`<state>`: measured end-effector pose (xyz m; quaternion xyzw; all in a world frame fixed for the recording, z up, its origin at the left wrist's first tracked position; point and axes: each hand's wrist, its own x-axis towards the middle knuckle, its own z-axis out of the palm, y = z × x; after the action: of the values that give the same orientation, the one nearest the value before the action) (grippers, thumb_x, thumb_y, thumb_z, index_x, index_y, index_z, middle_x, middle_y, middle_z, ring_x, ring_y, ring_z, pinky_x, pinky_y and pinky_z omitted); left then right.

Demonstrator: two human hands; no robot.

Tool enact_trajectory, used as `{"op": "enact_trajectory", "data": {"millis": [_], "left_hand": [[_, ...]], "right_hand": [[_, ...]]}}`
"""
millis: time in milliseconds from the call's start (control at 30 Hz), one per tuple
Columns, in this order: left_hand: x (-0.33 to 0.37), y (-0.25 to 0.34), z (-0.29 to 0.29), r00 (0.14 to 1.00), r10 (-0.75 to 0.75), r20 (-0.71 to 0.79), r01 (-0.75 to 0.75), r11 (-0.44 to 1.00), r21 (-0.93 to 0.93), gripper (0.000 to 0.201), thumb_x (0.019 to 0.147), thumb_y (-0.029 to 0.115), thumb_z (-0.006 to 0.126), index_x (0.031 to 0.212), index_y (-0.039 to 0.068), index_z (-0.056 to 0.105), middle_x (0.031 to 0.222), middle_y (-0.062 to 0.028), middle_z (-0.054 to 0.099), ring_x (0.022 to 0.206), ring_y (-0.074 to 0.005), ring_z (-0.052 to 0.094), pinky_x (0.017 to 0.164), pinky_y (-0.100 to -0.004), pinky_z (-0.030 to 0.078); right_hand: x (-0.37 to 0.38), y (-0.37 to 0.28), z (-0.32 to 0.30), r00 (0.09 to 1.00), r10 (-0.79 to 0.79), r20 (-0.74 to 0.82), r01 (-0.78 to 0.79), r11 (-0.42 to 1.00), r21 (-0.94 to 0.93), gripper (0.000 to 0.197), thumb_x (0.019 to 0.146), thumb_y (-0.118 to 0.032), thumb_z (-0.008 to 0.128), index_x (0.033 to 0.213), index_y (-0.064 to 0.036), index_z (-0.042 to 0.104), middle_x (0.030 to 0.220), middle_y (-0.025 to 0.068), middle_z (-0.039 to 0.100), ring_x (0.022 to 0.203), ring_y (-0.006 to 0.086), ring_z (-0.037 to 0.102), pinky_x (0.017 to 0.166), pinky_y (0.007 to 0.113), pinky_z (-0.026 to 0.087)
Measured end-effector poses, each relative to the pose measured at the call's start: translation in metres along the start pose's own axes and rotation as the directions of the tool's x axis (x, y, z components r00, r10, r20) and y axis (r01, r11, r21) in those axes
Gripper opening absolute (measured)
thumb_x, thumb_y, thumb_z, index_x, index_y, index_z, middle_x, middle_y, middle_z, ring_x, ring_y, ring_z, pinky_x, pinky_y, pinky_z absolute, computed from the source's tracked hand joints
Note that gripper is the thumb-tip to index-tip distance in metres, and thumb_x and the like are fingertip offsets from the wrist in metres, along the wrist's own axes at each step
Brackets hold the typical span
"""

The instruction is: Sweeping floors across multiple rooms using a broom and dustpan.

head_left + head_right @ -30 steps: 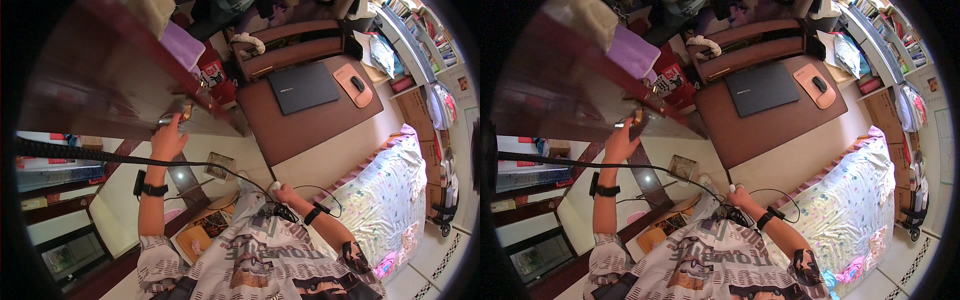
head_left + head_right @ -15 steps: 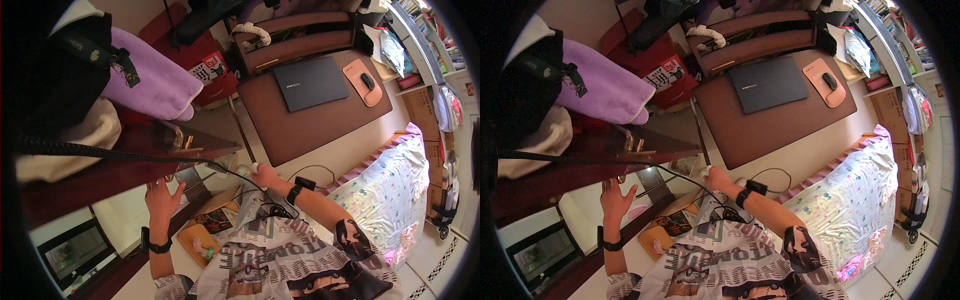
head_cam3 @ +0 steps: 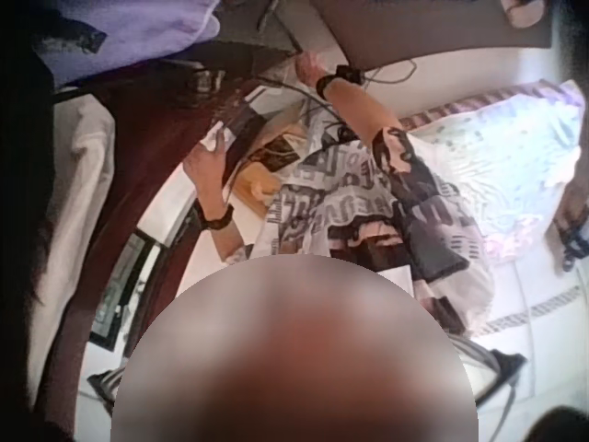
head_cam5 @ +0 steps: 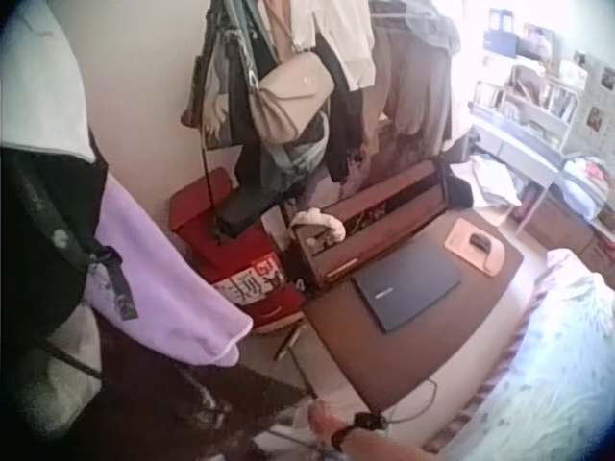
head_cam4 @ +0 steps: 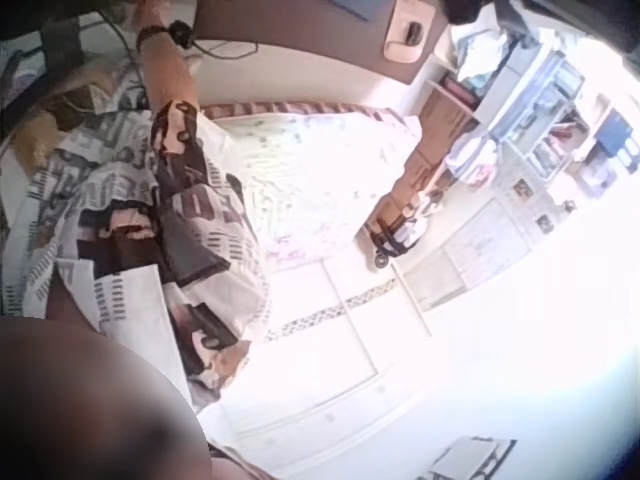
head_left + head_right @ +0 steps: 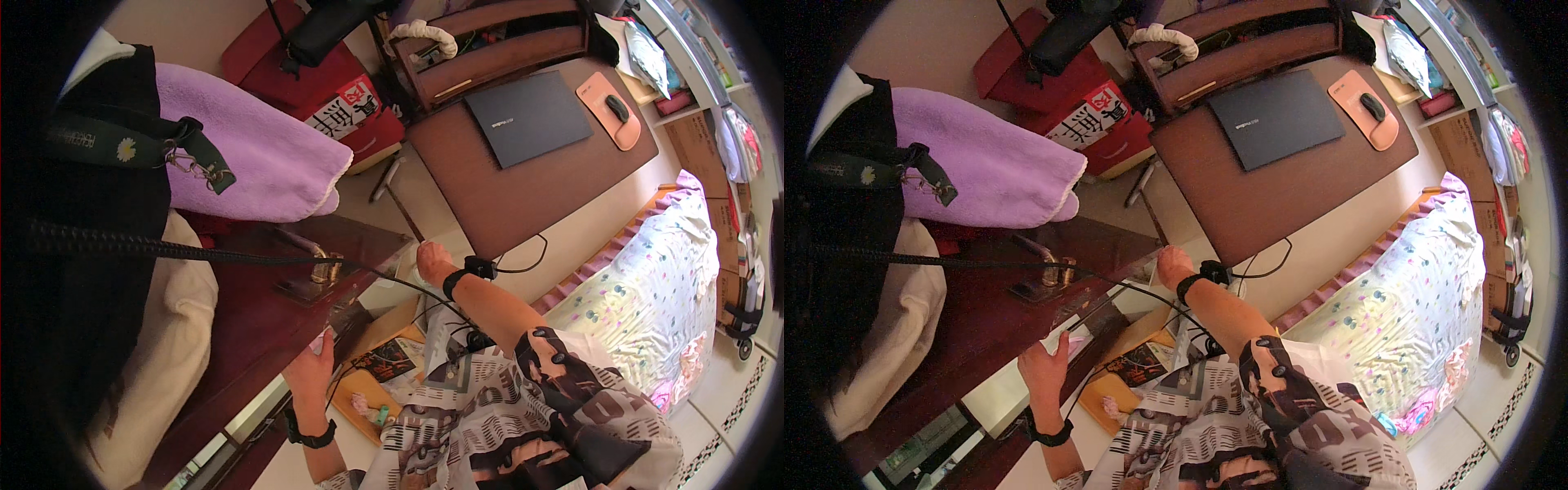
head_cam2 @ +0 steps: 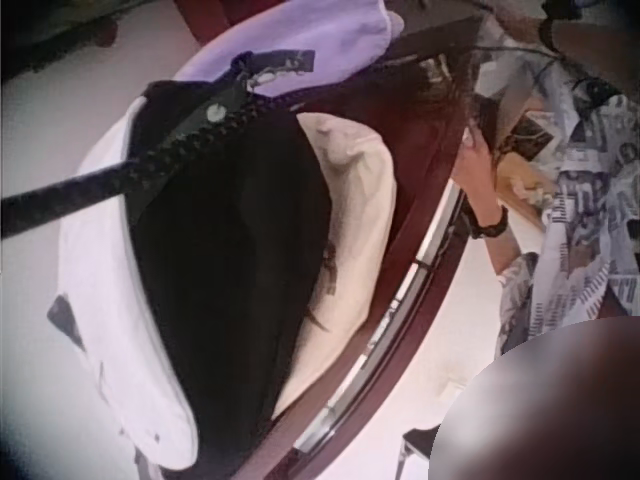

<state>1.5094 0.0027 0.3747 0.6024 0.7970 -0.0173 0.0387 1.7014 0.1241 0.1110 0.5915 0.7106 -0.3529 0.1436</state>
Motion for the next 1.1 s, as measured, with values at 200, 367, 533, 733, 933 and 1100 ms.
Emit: {"op": "enact_trajectory", "data": {"millis": [200, 367, 533, 733, 933, 1100], "left_hand": [[0.001, 0.007, -0.007, 1.000, 0.014, -0.026, -0.015, 1.000, -0.019, 0.031, 0.078, 0.031, 0.066, 0.097, 0.007, 0.065, 0.102, -0.0144, 0.062, 0.090, -0.0336, 0.059, 0.079, -0.0414, 0.046], [0.015, 0.010, -0.001, 0.993, 0.106, 0.053, -0.102, 0.993, -0.061, 0.050, 0.077, 0.033, 0.067, 0.105, -0.006, 0.052, 0.103, -0.0250, 0.056, 0.094, -0.0419, 0.054, 0.081, -0.0474, 0.043], [0.034, 0.014, -0.011, 0.992, 0.101, 0.079, -0.097, 0.994, -0.048, 0.048, 0.078, 0.032, 0.066, 0.108, -0.003, 0.051, 0.103, -0.0242, 0.056, 0.094, -0.0416, 0.054, 0.081, -0.0462, 0.044], [0.068, 0.013, -0.021, 0.968, 0.193, 0.158, -0.158, 0.964, -0.213, 0.054, 0.079, 0.030, 0.066, 0.115, -0.005, 0.046, 0.100, -0.0195, 0.059, 0.090, -0.0358, 0.057, 0.076, -0.0418, 0.046], [0.086, 0.007, -0.016, 0.957, 0.238, 0.164, -0.197, 0.953, -0.232, 0.076, 0.079, 0.031, 0.066, 0.139, 0.007, 0.025, 0.106, -0.0200, 0.056, 0.093, -0.0335, 0.057, 0.079, -0.0414, 0.046], [0.079, -0.016, 0.014, 0.977, 0.165, 0.132, -0.091, 0.891, -0.444, 0.082, 0.075, 0.026, 0.068, 0.140, 0.012, 0.020, 0.119, -0.0207, 0.049, 0.103, -0.0343, 0.053, 0.085, -0.0408, 0.044]], "right_hand": [[0.031, -0.002, -0.002, 0.994, 0.051, 0.093, -0.063, 0.989, 0.135, 0.020, 0.083, -0.009, 0.050, 0.098, 0.0007, 0.060, 0.103, 0.0189, 0.062, 0.096, 0.0306, 0.061, 0.077, 0.038, 0.051], [0.038, 0.029, 0.046, 0.937, 0.293, 0.188, -0.336, 0.904, 0.265, 0.033, 0.085, -0.015, 0.051, 0.113, 0.0026, 0.051, 0.119, 0.0184, 0.053, 0.107, 0.0328, 0.055, 0.084, 0.040, 0.049], [-0.022, 0.099, 0.092, 0.923, 0.358, 0.144, -0.383, 0.897, 0.222, 0.034, 0.085, -0.019, 0.046, 0.109, 0.0045, 0.051, 0.106, 0.0215, 0.059, 0.102, 0.0363, 0.057, 0.084, 0.044, 0.048], [-0.122, 0.178, 0.099, 0.873, 0.452, 0.184, -0.472, 0.878, 0.082, 0.029, 0.089, -0.019, 0.041, 0.111, -0.0015, 0.049, 0.104, 0.0187, 0.061, 0.096, 0.0337, 0.061, 0.079, 0.042, 0.050], [-0.215, 0.227, 0.097, 0.877, 0.472, 0.096, -0.475, 0.880, 0.011, 0.018, 0.086, -0.015, 0.043, 0.097, -0.0027, 0.050, 0.087, 0.0187, 0.064, 0.086, 0.0339, 0.063, 0.071, 0.043, 0.052], [-0.277, 0.266, 0.113, 0.862, 0.499, 0.089, -0.470, 0.852, -0.231, 0.018, 0.088, -0.017, 0.044, 0.099, -0.0035, 0.047, 0.082, 0.0152, 0.065, 0.079, 0.0304, 0.065, 0.065, 0.041, 0.052]]}}
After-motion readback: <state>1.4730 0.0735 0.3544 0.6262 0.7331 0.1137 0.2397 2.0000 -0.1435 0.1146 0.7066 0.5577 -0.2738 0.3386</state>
